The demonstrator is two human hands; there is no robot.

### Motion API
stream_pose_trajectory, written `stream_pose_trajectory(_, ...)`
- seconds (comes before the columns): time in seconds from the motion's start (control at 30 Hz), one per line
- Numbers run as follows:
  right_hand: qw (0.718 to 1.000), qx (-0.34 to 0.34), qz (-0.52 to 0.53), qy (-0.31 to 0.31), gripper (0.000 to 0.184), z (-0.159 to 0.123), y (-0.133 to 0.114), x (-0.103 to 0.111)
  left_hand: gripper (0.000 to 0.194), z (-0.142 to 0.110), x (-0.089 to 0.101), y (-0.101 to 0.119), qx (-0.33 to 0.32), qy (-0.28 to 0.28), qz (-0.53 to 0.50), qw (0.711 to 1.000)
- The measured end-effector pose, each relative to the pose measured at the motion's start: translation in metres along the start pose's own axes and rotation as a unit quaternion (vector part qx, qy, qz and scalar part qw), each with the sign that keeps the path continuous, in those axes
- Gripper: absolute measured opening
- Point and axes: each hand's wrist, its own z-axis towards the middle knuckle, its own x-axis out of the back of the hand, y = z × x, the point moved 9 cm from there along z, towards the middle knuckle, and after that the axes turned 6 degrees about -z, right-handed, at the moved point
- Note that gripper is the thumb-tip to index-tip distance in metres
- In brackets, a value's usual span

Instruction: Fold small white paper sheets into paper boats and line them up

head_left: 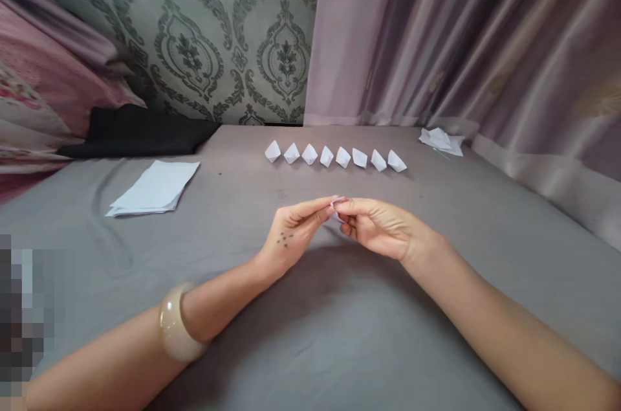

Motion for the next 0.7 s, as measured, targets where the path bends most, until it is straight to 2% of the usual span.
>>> stream_pose_trajectory(0.2, 0.999, -0.002, 0.001, -0.034, 0.015, 0.0, -0.002, -0.002, 0.019, 0.004, 0.001, 0.01, -0.043, -0.026, 0.066, 0.997)
stream_pose_trajectory(0.37, 0.997, 0.0, -0.011, -0.072, 0.015, 0.001, -0.002, -0.004, 0.02, 0.006, 0.004, 0.013, -0.041, -0.031, 0.085, 0.995)
stream_pose_trajectory(0.5, 0.997, 0.001, -0.024, -0.076, 0.018, 0.002, 0.001, -0.009, 0.015, 0.004, 0.001, 0.012, -0.004, -0.027, 0.064, 0.998)
stream_pose_trajectory(0.6, 0.997, 0.012, -0.041, -0.064, 0.017, 0.001, 0.002, -0.009, 0.011, 0.004, 0.003, 0.007, 0.04, -0.001, 0.017, 0.999)
stream_pose_trajectory(0.7, 0.995, 0.041, -0.094, 0.001, 0.012, -0.001, -0.001, 0.002, 0.011, 0.006, 0.011, -0.005, 0.104, 0.048, -0.077, 0.99)
